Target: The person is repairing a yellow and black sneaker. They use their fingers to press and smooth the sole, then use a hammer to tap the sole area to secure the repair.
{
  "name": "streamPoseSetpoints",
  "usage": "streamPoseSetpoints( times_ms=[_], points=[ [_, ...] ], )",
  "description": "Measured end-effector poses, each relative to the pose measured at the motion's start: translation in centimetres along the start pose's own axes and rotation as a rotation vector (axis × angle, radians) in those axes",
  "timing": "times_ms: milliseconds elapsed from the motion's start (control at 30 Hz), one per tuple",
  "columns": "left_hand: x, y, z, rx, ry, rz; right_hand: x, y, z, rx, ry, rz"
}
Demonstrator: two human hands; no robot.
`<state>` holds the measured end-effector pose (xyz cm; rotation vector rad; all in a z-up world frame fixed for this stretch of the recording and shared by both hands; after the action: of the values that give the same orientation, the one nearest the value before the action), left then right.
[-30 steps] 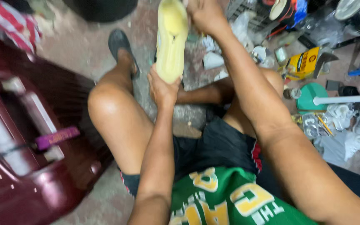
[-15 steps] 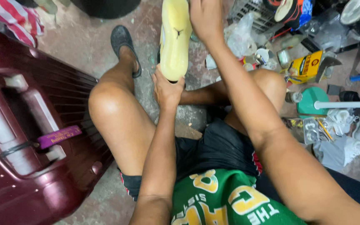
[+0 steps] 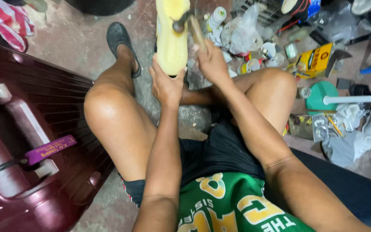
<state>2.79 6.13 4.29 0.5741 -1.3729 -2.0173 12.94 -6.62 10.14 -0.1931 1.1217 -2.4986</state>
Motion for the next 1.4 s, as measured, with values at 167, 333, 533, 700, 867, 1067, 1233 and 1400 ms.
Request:
streamPoseSetpoints(
  times_ms=[167,333,533,700,867,1067,1233,1400],
  points=[
    [1.1,-1.5,-0.9,0.029,0.001,0.017,3.2,2.6,-1.4,-0.577,0.206,0.043],
    [-0.2,-0.2,-0.2,0.049,0.042,-0.024,3.4,1.6,-2.7,-0.172,0.25,0.292],
    [0.1,-1.7,-0.4,0.058,0.015,0.025,4.9,4.6,-2.5,-0.229,0.197,0.099],
    [0.4,-2.2,-0.8,0.049,0.021,-0.021,6.0,5.5,-3.3,0.09,0.129,0.157],
    [-0.2,-2.0,-0.3,0.09,0.038,-0.068,5.3,4.7,-3.2,0.231,0.023,0.071],
    [0.0,-4.3,-1.2,0.161,0.049,-0.079,5.5,1.8,-2.7,0.18,0.134,0.27],
    [-0.5,-5.0,-2.6,0.214,0.096,-0.144,6.5,2.3,-2.3,0.316,0.09,0.194],
    [-0.3,-6.9,-3.3,0.192,0.081,-0.106,8.7,4.0,-1.6,-0.193,0.108,0.025]
  ],
)
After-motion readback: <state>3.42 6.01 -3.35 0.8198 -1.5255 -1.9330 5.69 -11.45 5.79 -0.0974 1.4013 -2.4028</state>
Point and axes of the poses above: each hand's wrist, its own x-axis away from the middle knuckle, its own z-axis out of the back of the hand, y = z × x, the point moved 6 cm from there along -x, towards the middle knuckle, and after that the axes turned 8 degrees about x, right-handed, at the moved point
